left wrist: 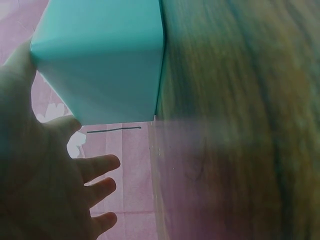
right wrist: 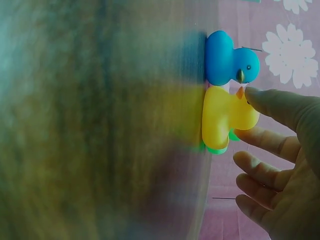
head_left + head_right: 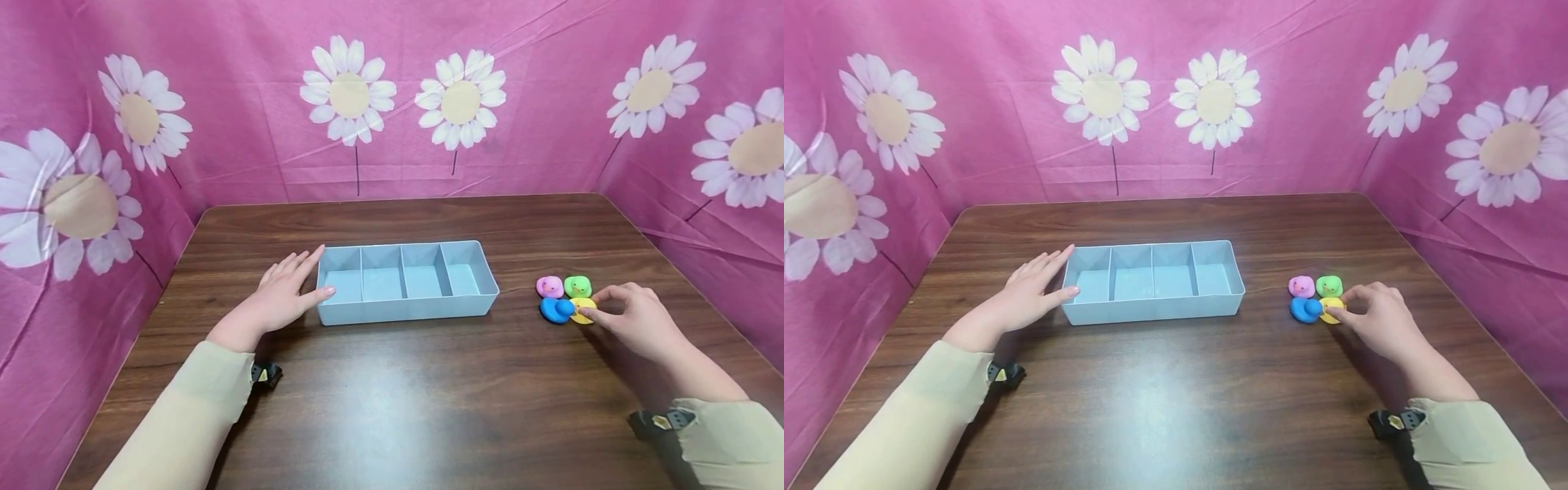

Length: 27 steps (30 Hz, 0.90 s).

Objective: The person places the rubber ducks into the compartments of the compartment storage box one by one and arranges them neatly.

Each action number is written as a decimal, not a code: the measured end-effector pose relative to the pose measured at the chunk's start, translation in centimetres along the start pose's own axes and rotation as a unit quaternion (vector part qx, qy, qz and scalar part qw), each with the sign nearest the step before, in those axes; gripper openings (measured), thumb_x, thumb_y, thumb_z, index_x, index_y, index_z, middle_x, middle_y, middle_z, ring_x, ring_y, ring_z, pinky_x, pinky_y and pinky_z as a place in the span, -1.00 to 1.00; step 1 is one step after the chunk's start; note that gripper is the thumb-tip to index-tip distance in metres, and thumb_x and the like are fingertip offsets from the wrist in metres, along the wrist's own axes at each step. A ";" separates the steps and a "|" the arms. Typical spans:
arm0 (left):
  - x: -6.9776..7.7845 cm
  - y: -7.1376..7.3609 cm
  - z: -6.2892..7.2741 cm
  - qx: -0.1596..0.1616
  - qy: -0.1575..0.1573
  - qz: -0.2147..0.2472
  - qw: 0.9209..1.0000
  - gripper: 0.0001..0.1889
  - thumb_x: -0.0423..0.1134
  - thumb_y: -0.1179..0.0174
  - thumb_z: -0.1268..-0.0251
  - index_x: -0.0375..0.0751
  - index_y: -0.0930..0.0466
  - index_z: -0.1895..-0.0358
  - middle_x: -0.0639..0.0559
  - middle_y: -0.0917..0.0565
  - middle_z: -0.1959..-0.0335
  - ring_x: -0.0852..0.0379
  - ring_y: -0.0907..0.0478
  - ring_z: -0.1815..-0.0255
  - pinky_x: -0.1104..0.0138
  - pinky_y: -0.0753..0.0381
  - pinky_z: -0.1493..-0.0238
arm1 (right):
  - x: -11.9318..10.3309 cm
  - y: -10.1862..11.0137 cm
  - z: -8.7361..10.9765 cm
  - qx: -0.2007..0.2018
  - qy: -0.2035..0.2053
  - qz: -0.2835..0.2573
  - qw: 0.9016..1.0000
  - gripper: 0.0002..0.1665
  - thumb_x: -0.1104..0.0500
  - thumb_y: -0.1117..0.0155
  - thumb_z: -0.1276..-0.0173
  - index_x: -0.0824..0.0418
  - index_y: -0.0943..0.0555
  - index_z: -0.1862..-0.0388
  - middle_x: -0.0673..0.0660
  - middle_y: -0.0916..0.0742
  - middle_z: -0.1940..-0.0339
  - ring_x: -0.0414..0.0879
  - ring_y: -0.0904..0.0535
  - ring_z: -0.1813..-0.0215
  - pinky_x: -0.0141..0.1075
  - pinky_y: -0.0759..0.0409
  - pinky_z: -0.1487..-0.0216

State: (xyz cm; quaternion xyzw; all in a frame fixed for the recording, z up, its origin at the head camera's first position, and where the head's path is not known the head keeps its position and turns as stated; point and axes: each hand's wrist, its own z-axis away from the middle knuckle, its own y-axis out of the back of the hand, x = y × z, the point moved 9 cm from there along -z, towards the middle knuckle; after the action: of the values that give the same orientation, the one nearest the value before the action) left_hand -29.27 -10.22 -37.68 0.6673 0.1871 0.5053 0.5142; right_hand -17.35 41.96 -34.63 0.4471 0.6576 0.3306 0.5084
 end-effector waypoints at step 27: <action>0.4 0.3 0.1 -0.041 0.024 -0.005 0.999 -0.05 0.55 0.19 -0.26 0.32 0.34 -0.60 -0.04 -0.01 -0.59 -0.21 0.27 -0.58 -0.16 0.33 -0.45 | -3.8 4.7 -3.9 0.003 0.042 -0.013 0.999 -0.69 0.17 -0.54 -0.16 0.41 -0.68 0.32 0.44 -0.60 0.21 0.37 -0.34 0.07 0.05 -0.20 0.16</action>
State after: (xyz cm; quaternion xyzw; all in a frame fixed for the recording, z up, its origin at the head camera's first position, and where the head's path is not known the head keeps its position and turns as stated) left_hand -29.06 -10.05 -37.20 0.6322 0.1820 0.5256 0.5393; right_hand -19.58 40.32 -27.97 0.4258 0.6849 0.3407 0.4833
